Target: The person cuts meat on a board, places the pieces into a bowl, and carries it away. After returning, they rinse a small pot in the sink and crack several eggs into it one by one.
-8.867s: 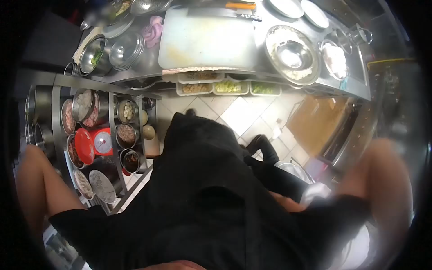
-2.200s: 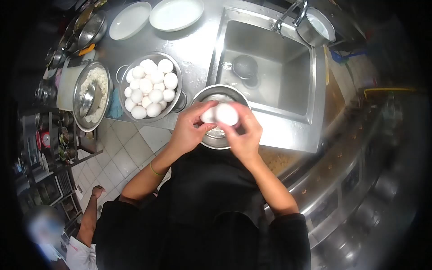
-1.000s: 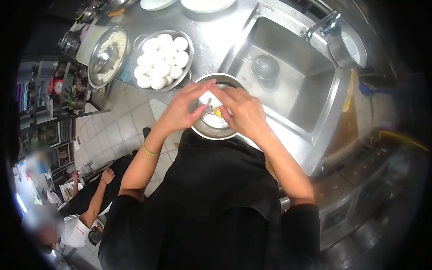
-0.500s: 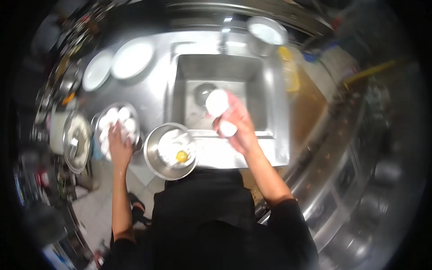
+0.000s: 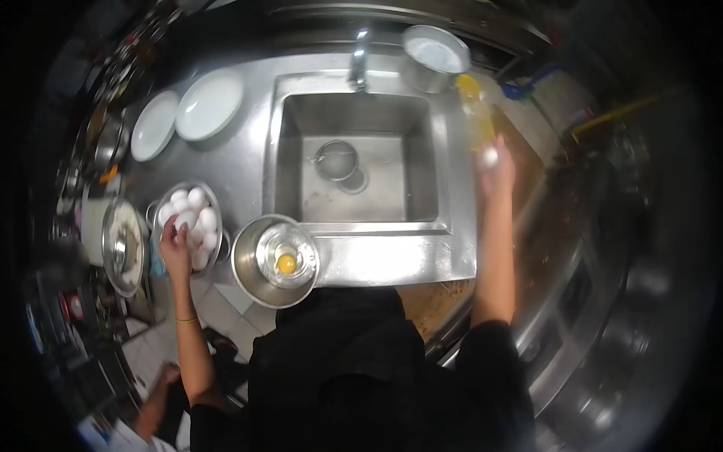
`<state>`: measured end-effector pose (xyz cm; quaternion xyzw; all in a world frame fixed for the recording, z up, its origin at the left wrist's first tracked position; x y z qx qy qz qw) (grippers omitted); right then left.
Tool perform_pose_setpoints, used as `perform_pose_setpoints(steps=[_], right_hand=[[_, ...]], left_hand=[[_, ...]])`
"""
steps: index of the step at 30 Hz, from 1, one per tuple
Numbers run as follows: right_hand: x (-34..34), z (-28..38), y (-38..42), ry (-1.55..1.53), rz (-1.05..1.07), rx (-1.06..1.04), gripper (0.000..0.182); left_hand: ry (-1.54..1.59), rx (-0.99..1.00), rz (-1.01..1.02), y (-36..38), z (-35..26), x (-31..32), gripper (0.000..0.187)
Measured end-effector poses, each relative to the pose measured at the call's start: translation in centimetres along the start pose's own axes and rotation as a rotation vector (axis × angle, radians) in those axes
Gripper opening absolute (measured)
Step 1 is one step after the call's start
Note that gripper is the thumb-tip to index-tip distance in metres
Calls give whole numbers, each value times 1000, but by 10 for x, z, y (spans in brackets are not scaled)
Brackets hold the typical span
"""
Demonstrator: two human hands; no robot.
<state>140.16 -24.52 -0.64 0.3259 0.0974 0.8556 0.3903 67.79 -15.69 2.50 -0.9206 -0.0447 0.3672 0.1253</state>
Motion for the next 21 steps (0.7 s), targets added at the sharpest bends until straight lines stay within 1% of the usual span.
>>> perform_pose_setpoints(steps=[1,2,3,4,5,6,7,8,9,10,11,12,13,14,15,17,18,19,21], right_hand=[[0,-24,21,-4,140,76,26],[17,-46,61,-38,175,147,27],[51,-61,108,-76,212,224,29],[82,-76,148,6,284,247,34],[106,-95,178,84,355,270,39],[122,-117,198,239,491,285,45],[135,-134,215,391,624,284,52],[150,-149,233,604,703,265,54],[161,-161,249,846,678,181,51],[193,-156,278,993,766,-324,45],[219,-145,312,1120,842,-634,45],[230,-141,333,1000,882,-857,45],[235,-139,348,912,893,-972,42],[233,-144,356,791,885,-1044,44],[228,-148,361,667,875,-1109,46],[242,-175,351,1007,1006,-1042,48],[240,-190,337,1070,969,-645,46],[230,-202,324,872,857,-349,43],[220,-213,303,259,818,418,44]], left_hand=[[428,-72,-93,11,-13,-2,33],[557,-189,-115,26,-8,-2,34],[976,-424,17,47,-31,3,39],[1224,-518,77,63,-48,13,44],[1455,-656,88,78,-60,30,47],[1415,-605,143,87,-74,37,45],[1493,-500,280,93,-91,47,39],[1502,-493,271,96,-105,54,37],[1399,-484,287,98,-111,60,40],[1197,-376,305,97,-119,61,42],[995,-264,325,97,-129,60,44],[1010,-265,321,99,-136,62,44],[933,-213,277,99,-142,59,44],[852,-162,232,99,-146,54,44],[857,-164,225,100,-148,51,44],[802,-95,215,100,-152,44,45],[703,-73,186,103,-148,44,47],[703,-77,179,104,-144,42,47],[687,-96,244,105,-137,39,46]])
Point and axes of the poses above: each hand's wrist, its own y-axis away from the middle knuckle, its own x-axis out of the palm, z = x × y, the point moved 6 cm from there along -y, towards the middle knuckle, and after that the axes turned 9 degrees about x, right-handed, at the moved point
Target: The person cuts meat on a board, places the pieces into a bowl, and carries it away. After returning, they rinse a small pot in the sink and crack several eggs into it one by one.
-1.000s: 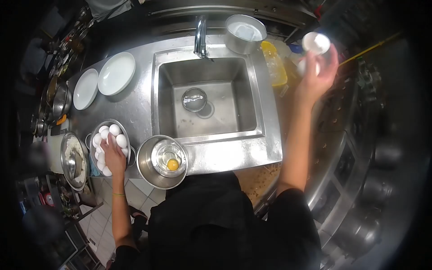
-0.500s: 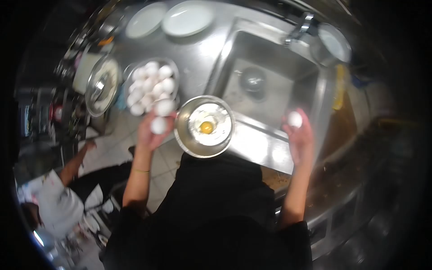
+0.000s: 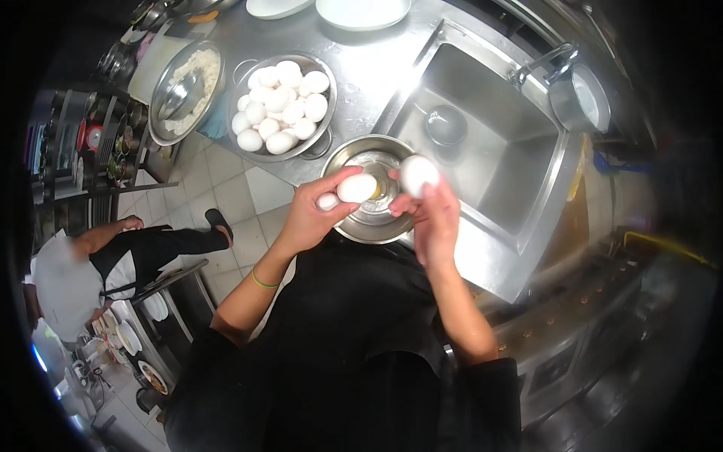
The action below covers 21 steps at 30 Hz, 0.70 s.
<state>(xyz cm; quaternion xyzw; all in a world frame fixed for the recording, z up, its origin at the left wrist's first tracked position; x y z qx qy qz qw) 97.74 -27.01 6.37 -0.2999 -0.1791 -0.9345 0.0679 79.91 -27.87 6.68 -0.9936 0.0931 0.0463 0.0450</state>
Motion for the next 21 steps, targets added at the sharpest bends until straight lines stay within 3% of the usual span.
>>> perform_pose_setpoints(steps=[2,4,5,6,8,10,12,14,21], right_hand=[[1,1,-6,-58,39,83,44],[5,-11,-10,111,157,300,37],[3,-19,-13,220,158,310,30],[2,-21,-13,474,98,338,36],[7,-27,-18,746,104,200,40],[14,-26,-16,779,56,176,40],[18,-27,-14,813,8,152,40],[24,-18,-11,1004,-51,-92,40],[25,-20,-15,1067,-105,-147,44]], left_hand=[[-27,5,19,3,4,-4,47],[26,10,33,2,8,-3,48],[29,11,40,1,9,-1,48],[16,46,51,1,8,0,48],[4,82,67,-1,4,1,48],[-65,38,161,-5,-2,6,49],[-93,53,120,-4,8,6,50],[-115,69,81,-5,10,8,50],[-280,159,28,-9,12,11,47]])
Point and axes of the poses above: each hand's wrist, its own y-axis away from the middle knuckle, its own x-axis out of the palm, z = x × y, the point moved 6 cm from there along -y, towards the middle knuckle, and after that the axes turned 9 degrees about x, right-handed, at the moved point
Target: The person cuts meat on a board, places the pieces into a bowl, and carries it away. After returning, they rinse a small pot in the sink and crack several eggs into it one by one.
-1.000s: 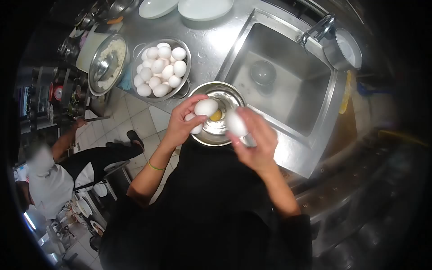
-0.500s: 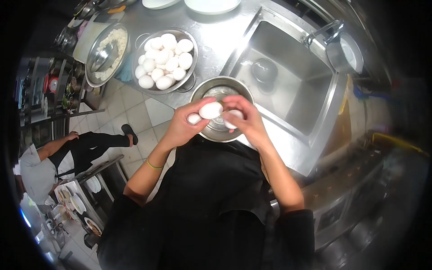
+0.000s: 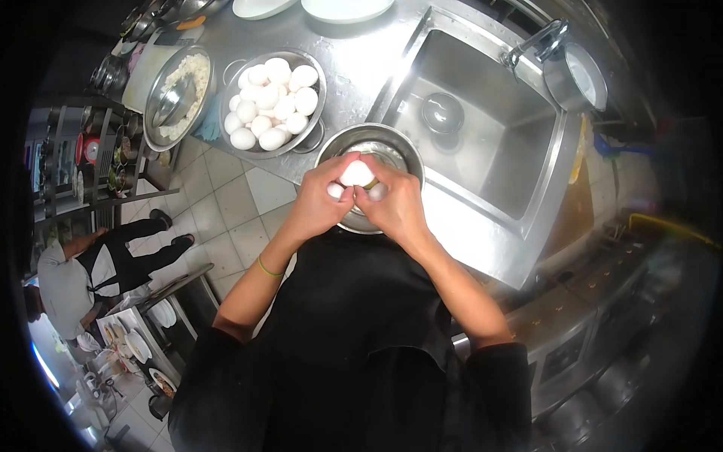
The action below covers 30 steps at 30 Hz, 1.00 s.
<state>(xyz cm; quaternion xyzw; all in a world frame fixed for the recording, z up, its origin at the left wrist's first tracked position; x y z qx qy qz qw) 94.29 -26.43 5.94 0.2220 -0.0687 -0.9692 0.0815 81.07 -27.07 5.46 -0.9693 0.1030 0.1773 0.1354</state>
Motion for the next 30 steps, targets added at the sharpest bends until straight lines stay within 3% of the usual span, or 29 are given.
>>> perform_pose_setpoints(steps=[5,8,10,13,14,16,18,19,20,21,22,24,27,29,30], right_hand=[[-17,-3,-6,78,-17,-63,42],[-26,13,0,230,-37,-284,45],[-28,22,2,325,-26,-369,46],[-20,22,1,406,115,-435,53],[-20,15,-3,283,131,-403,54],[-21,-1,-8,162,143,-370,54],[-30,-36,-18,-402,230,32,53],[-42,-35,-15,-632,259,146,50],[-65,-29,-9,-787,226,126,51],[-94,-25,-4,-934,188,97,53],[-137,-17,3,-865,-34,-48,67],[-236,19,25,-791,-463,-294,53],[-357,48,42,-357,-935,-560,42],[-421,11,23,-238,-1114,-482,47],[-449,-27,4,-255,-1090,-265,47]], left_hand=[[-64,-5,81,-4,3,-10,47],[-71,116,125,-9,-6,-14,53],[15,-101,235,-14,-9,-14,68],[-47,-85,393,-26,-19,-9,81],[-51,0,374,-28,-15,-6,83],[13,-61,293,-32,-19,-8,82],[205,-147,106,-34,-11,-11,78],[297,-182,33,-32,-4,-16,68],[456,-222,-32,-26,8,-18,53],[723,-303,-78,-19,20,-15,45],[864,-286,-71,-13,15,-16,45],[926,-359,-29,-2,17,-17,42],[908,-396,17,6,15,-13,40],[944,-411,28,9,14,-8,41],[949,-413,9,12,18,-5,43]])
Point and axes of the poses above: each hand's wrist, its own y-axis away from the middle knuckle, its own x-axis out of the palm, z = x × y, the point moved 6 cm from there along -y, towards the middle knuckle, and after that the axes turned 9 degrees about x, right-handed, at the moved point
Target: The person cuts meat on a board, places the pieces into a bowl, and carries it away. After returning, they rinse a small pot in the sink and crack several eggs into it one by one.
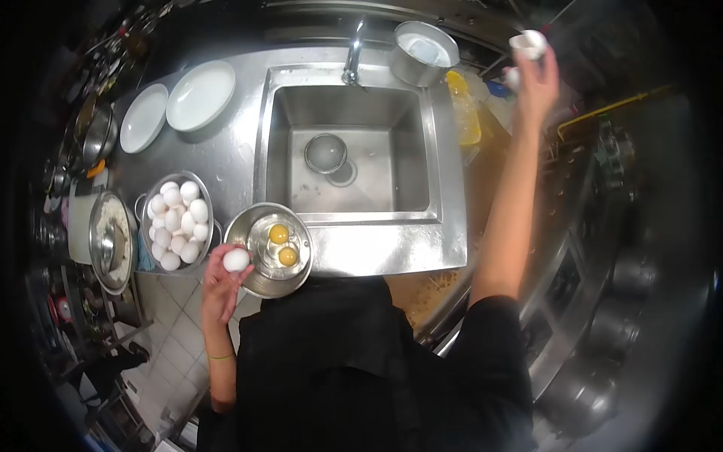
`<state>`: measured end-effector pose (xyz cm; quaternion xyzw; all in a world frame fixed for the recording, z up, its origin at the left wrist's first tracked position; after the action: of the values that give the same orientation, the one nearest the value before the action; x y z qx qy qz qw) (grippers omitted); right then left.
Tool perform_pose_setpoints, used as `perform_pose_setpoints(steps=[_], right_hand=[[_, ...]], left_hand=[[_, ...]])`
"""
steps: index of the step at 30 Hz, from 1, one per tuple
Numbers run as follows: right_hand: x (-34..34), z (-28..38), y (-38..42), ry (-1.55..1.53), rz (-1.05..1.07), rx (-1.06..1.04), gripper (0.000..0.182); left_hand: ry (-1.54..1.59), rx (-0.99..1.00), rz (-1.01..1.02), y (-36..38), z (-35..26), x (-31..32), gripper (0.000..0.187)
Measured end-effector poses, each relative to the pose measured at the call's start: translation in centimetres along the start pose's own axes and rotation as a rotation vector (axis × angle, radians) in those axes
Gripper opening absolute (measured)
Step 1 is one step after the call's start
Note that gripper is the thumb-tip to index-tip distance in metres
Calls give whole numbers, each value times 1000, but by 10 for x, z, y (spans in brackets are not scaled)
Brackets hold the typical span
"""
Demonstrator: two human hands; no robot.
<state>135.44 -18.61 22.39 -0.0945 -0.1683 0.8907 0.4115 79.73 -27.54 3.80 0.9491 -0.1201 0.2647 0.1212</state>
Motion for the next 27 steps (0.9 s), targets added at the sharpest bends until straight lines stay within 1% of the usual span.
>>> perform_pose_setpoints(steps=[1,3,4,5,6,8,9,10,11,13,15,16,17,19,20,21,23,24,25,27], right_hand=[[-13,-48,-19,91,13,191,46],[-44,-143,-25,-27,-139,579,40],[-41,-148,2,-134,-51,488,34],[-39,-158,34,-102,-99,510,31],[-30,-168,69,-207,44,628,29],[8,-159,160,-351,206,944,32],[41,-134,204,-497,386,1047,32],[67,-123,243,-575,502,1124,35],[89,-108,272,-536,695,1092,42],[125,-65,314,-375,944,906,42],[144,-4,334,13,917,370,42],[150,29,337,148,876,-122,45],[153,51,343,20,759,-264,47],[154,64,356,-123,620,-384,45],[161,55,364,-92,622,-437,49],[179,42,370,69,775,-418,48],[182,-5,380,-176,845,469,49],[180,-24,378,-456,843,831,45],[183,-19,372,-647,813,892,47],[188,-22,372,-569,945,928,43]], left_hand=[[-3,4,14,1,1,1,43],[-8,-49,12,2,6,3,47],[-8,-40,10,3,6,6,47],[-1,-23,-2,0,6,2,47],[-91,-21,19,1,9,-3,45],[-264,4,1,5,12,-8,40],[-241,35,-35,3,9,-1,42],[-228,29,-30,0,10,0,44],[-289,49,-14,-3,7,6,46],[-278,109,5,-10,4,13,47],[-355,128,-77,-11,-3,25,43],[-436,150,-79,-12,-5,27,43],[-511,174,-73,-13,-7,30,43],[-517,215,-93,-14,-11,38,42],[-523,251,-113,-13,-13,39,42],[-518,254,-112,-13,-12,37,42],[-530,272,-131,-12,-9,30,40],[-529,277,-140,-10,-10,26,40],[-529,268,-133,-8,-11,22,40],[-526,256,-123,-2,-9,18,39]])
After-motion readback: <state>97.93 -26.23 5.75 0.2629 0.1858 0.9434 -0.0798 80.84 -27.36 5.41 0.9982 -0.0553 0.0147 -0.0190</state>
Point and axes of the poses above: each hand's wrist, its own y-axis away from the middle knuckle, its own x-axis out of the palm, z = x × y, the point moved 6 cm from there along -y, towards the middle knuckle, and after that the axes turned 9 degrees about x, right-handed, at the moved point
